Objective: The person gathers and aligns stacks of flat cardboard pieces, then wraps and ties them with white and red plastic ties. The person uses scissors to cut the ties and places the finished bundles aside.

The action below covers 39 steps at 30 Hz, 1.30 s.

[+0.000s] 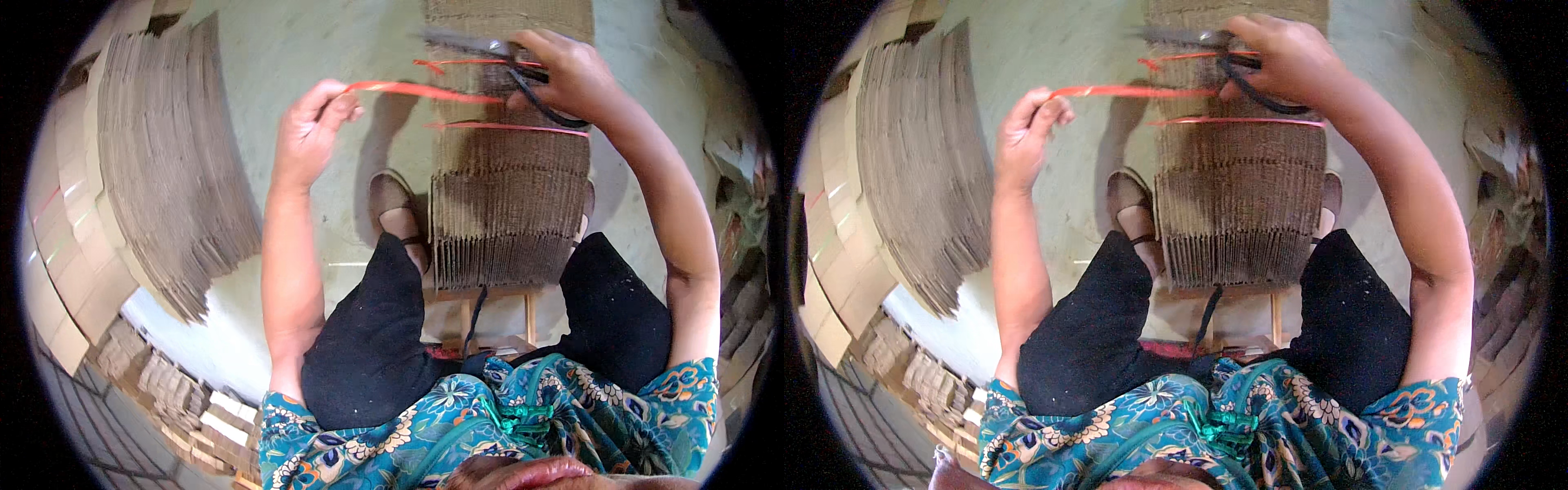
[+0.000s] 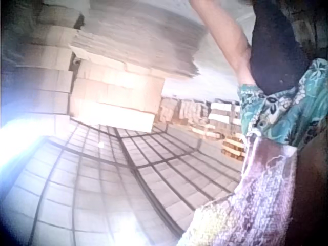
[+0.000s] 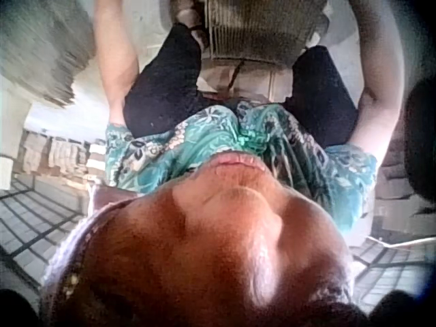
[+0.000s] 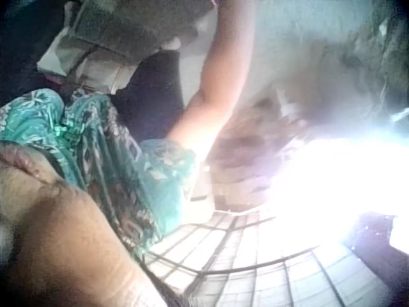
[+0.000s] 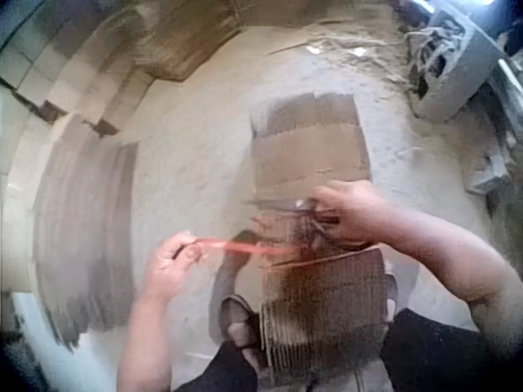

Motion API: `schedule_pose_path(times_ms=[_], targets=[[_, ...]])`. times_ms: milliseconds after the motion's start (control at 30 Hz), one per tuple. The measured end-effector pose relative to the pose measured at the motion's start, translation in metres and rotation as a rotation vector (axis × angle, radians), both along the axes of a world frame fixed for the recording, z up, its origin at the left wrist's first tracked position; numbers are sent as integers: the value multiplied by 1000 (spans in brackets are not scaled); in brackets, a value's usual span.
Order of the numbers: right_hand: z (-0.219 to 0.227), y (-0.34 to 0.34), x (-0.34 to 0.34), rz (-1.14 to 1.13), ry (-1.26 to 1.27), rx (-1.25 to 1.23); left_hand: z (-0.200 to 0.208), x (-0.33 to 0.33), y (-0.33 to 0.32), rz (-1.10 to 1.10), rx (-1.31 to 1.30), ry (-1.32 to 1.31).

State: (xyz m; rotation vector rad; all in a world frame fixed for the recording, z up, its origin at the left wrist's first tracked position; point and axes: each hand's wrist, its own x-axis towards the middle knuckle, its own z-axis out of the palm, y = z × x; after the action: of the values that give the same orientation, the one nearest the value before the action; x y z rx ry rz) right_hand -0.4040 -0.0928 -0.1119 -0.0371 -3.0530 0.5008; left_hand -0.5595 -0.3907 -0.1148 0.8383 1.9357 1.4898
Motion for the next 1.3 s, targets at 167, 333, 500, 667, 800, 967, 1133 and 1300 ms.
schedule_pose_path(times_ms=[167,333,500,667,800,967,1133,1300], targets=[[-9,57,113,-674,-51,-118,35,9,11,67,50,-115],[-78,71,251,-1076,-202,54,100,34,69,-194,155,5],[-97,75,290,-1075,-503,-50,163,68,162,-398,177,100],[30,60,211,-687,129,-1245,172,118,244,-594,47,333],[104,63,187,-402,103,-1527,146,143,297,-678,-64,660],[85,111,210,-468,438,-1731,120,158,343,-637,-40,804],[85,140,204,-644,660,-1568,100,148,355,-655,-99,833],[29,287,187,-822,738,-1401,71,102,323,-605,-131,892]])
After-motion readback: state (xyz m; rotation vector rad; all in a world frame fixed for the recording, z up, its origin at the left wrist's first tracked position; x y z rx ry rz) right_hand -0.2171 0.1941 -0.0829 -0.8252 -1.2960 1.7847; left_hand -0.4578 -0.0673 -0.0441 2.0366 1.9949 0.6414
